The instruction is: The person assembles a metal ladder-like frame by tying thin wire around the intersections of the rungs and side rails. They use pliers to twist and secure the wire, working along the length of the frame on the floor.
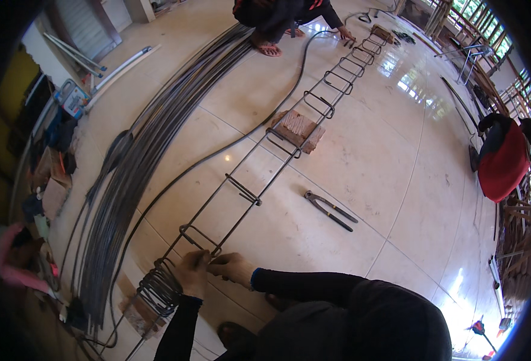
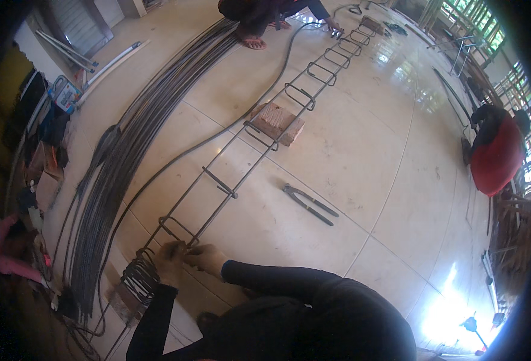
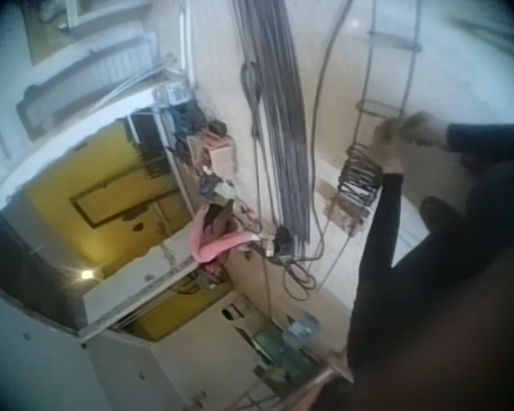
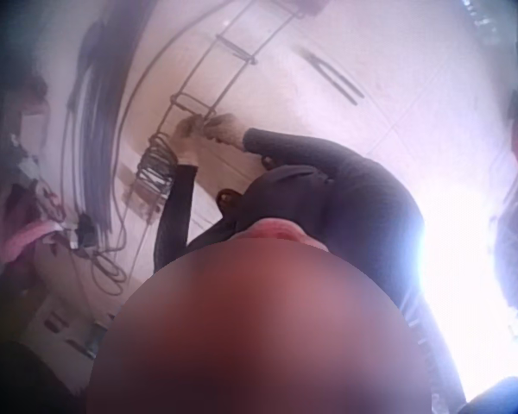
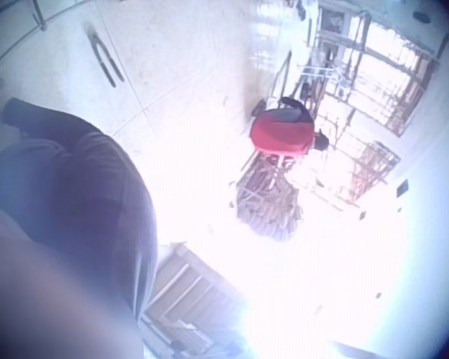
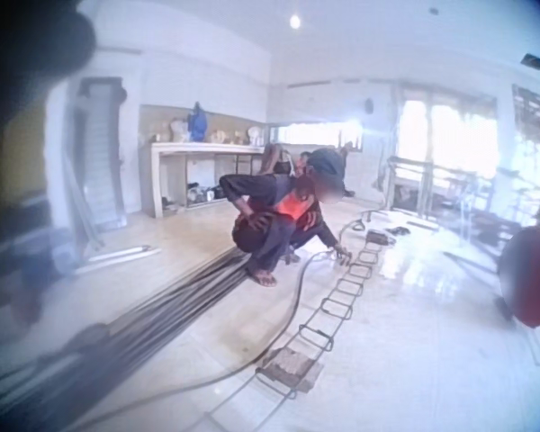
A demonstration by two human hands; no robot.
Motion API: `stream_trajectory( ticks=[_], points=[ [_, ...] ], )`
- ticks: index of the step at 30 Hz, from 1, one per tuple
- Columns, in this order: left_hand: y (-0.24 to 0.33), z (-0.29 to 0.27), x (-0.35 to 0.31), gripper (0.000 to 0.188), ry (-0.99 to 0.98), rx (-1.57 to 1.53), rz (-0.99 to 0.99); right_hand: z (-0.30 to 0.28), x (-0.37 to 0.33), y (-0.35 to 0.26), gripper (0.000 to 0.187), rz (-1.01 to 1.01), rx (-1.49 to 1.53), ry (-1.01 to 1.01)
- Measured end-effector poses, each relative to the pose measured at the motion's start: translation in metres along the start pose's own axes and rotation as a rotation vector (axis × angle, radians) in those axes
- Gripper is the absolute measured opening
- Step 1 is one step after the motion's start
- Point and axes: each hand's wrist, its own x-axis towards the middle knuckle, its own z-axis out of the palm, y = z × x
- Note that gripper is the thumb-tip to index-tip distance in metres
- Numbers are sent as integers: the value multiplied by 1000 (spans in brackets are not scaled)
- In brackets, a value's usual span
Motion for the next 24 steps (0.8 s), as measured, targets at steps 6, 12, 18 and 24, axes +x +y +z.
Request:
stream_trajectory(
  ticks=[6,12,18,24],
  points=[
    [8,1,-6,25,34,80,23,16,21,23,37,-120,-132,147],
    [1,15,6,23,138,10,-22,19,26,35,29,-91,-82,215],
    [-9,-6,-4,22,272,171,124,-10,14,20,27,10,-102,196],
    [2,-10,-21,5,339,328,324,-19,12,-7,18,-391,-611,285]
  ],
)
